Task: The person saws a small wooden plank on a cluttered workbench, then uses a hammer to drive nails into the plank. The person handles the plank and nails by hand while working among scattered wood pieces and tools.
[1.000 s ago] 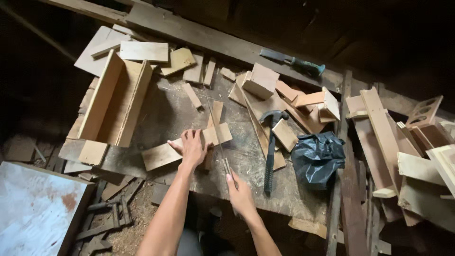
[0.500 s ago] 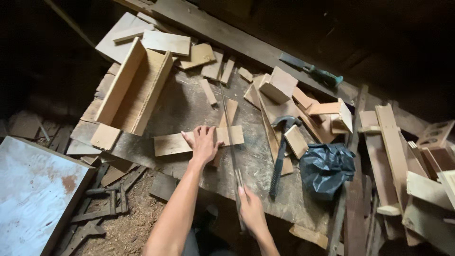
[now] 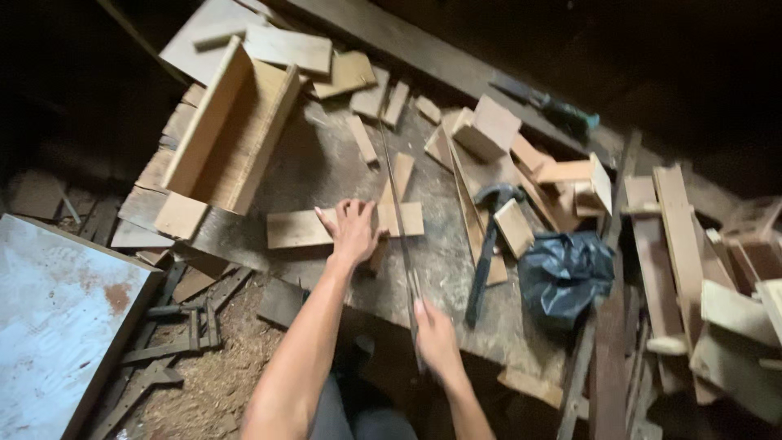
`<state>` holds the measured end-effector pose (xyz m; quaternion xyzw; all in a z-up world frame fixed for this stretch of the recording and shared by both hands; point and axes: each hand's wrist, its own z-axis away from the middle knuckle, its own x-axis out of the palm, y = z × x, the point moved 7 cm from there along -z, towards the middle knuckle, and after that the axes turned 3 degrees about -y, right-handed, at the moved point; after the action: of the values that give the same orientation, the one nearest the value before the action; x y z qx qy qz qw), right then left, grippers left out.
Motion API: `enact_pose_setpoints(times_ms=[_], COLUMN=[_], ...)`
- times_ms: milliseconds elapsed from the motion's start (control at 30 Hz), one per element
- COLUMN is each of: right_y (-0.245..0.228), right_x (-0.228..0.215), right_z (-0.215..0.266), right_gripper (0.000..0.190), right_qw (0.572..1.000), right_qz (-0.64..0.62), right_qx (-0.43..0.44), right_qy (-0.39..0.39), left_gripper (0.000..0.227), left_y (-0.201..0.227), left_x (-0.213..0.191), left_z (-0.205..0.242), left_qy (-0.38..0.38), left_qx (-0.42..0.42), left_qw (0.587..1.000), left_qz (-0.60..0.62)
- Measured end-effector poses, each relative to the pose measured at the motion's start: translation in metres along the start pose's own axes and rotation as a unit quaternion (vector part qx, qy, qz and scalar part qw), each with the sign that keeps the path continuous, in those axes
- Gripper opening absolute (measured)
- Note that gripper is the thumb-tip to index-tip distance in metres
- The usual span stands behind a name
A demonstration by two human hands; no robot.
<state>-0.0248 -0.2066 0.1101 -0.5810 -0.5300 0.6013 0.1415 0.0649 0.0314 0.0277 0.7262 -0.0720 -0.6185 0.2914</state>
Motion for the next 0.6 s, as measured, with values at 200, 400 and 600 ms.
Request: enact_pose_setpoints(times_ms=[200, 400, 600], right_y=[0.030, 0.025, 0.012], right_x=[0.014, 0.004, 0.000], right_z=[0.024, 0.004, 0.019], right_gripper=[0.048, 0.046, 0.052], right_qw=[0.931, 0.971, 0.952], right_qz=[-0.106, -0.084, -0.078], right_qx=[0.343, 0.220, 0.291], right_qy=[-0.066, -0.051, -0.050], left_gripper=[0.061, 0.064, 0.064], left_y=[0.000, -0.002, -0.001], left_x=[-0.004, 0.003, 0.008], left_z=[-0.003, -0.005, -0.013], left_qy=[-0.006, -0.025, -0.083], left_qx=[-0.002, -0.002, -0.038], left_qw=[1.000, 0.999, 0.995], left_qz=[0.012, -0.022, -0.047])
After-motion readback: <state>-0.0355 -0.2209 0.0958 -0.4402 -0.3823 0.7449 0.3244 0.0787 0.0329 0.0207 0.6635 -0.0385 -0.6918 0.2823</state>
